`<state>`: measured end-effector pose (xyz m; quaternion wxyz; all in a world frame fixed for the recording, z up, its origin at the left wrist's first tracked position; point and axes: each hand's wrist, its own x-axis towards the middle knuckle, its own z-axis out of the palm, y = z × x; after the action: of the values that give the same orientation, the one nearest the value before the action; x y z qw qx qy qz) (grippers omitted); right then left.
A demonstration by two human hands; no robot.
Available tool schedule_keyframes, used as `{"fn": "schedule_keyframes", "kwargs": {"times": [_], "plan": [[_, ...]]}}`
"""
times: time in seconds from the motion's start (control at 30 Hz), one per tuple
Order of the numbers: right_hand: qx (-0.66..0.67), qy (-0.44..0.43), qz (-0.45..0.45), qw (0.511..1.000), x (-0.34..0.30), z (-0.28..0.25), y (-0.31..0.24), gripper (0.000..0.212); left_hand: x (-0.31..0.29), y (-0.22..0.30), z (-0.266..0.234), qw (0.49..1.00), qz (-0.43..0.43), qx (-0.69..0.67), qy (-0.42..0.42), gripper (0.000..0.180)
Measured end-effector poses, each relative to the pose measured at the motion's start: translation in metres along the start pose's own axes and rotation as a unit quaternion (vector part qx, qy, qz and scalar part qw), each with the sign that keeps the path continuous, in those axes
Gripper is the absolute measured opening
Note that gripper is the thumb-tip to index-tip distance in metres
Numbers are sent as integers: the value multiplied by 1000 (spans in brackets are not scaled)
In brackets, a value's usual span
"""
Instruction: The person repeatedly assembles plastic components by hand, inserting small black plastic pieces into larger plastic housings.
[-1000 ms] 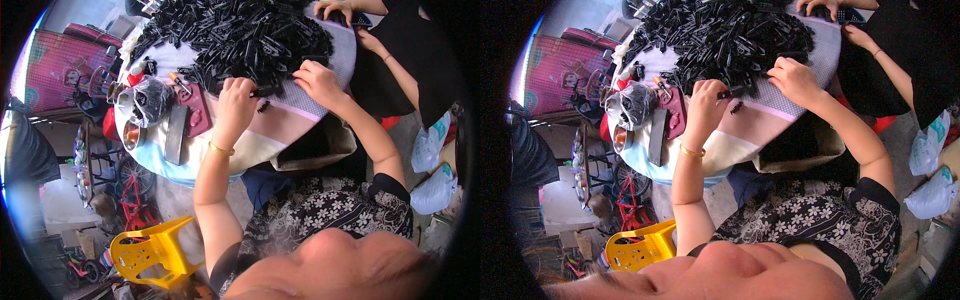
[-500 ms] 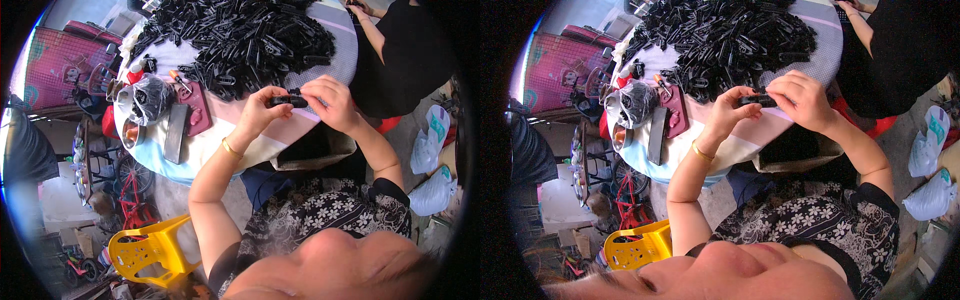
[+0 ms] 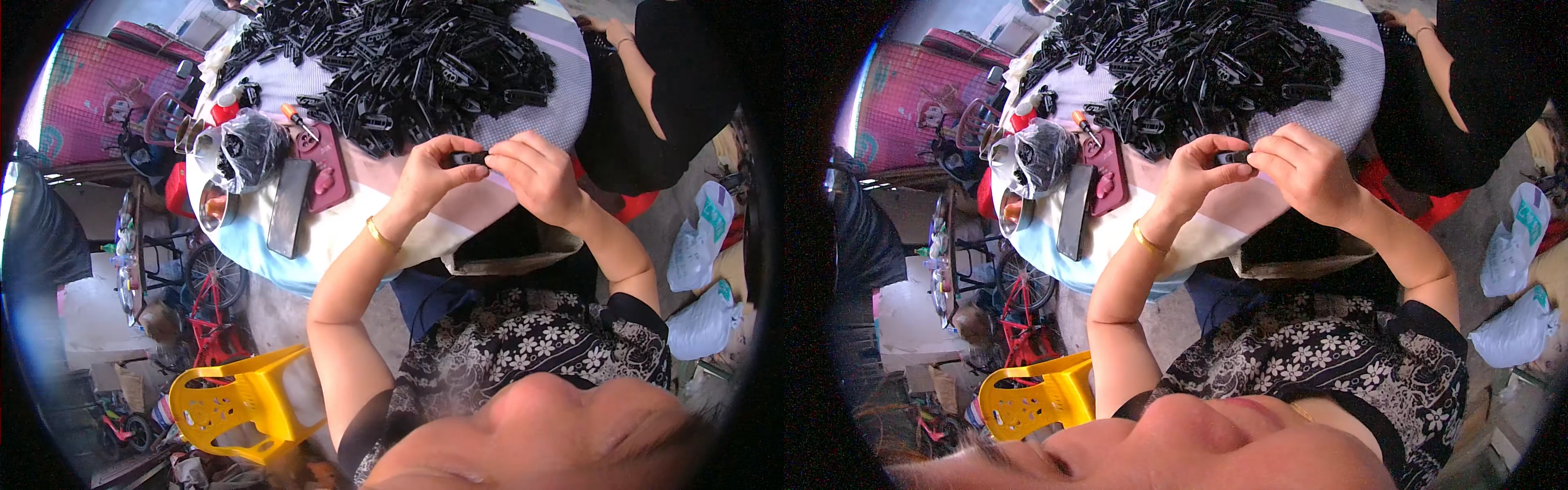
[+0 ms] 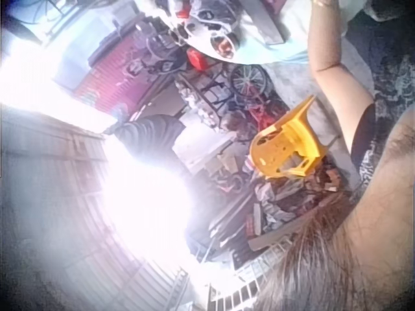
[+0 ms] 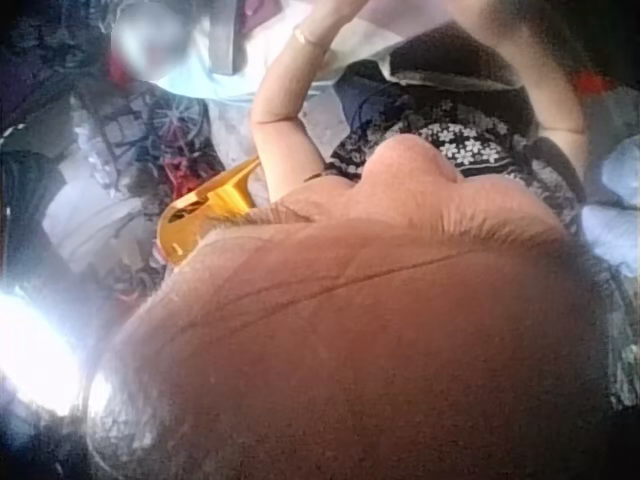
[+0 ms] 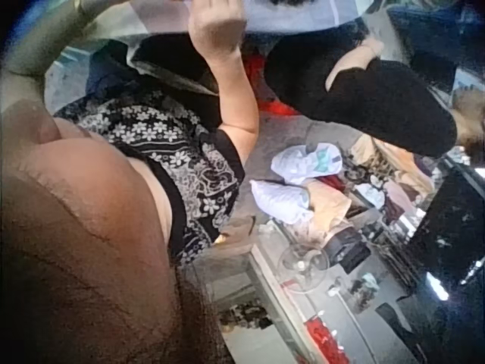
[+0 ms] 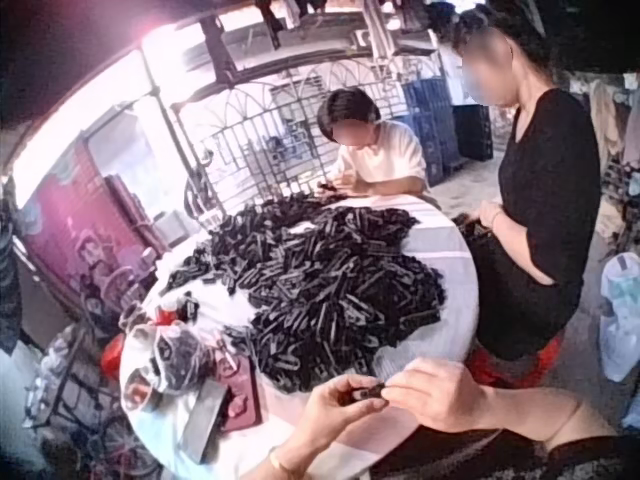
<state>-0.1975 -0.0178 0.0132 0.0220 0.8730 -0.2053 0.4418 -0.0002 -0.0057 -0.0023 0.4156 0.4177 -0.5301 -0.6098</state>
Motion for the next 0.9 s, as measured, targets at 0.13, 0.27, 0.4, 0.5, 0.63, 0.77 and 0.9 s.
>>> {"fn": "schedule_keyframes", "kwargs": {"times": [0.13,0.27,0.4,0.5,0.63,0.77,0.9], "plan": [[-25,-13,-28,999,-4,-2,-1,19,0,1,-3,998,-6,-62,-16,26],[-5,-5,1,1000,-8,0,-1,19,-2,3,-1,998,36,43,-15,27],[162,2,216,963,-9,-4,-5,24,-10,5,12,995,80,65,-8,25],[298,-105,291,903,-18,-3,6,31,-11,-3,18,962,203,178,25,24],[253,-82,246,932,-25,-8,3,29,-13,-2,19,918,262,299,-3,31],[280,-244,225,901,-22,-37,6,25,-5,17,-4,914,285,289,-17,41],[209,-346,154,902,-25,-49,10,30,7,21,-56,711,226,610,267,32]]}}
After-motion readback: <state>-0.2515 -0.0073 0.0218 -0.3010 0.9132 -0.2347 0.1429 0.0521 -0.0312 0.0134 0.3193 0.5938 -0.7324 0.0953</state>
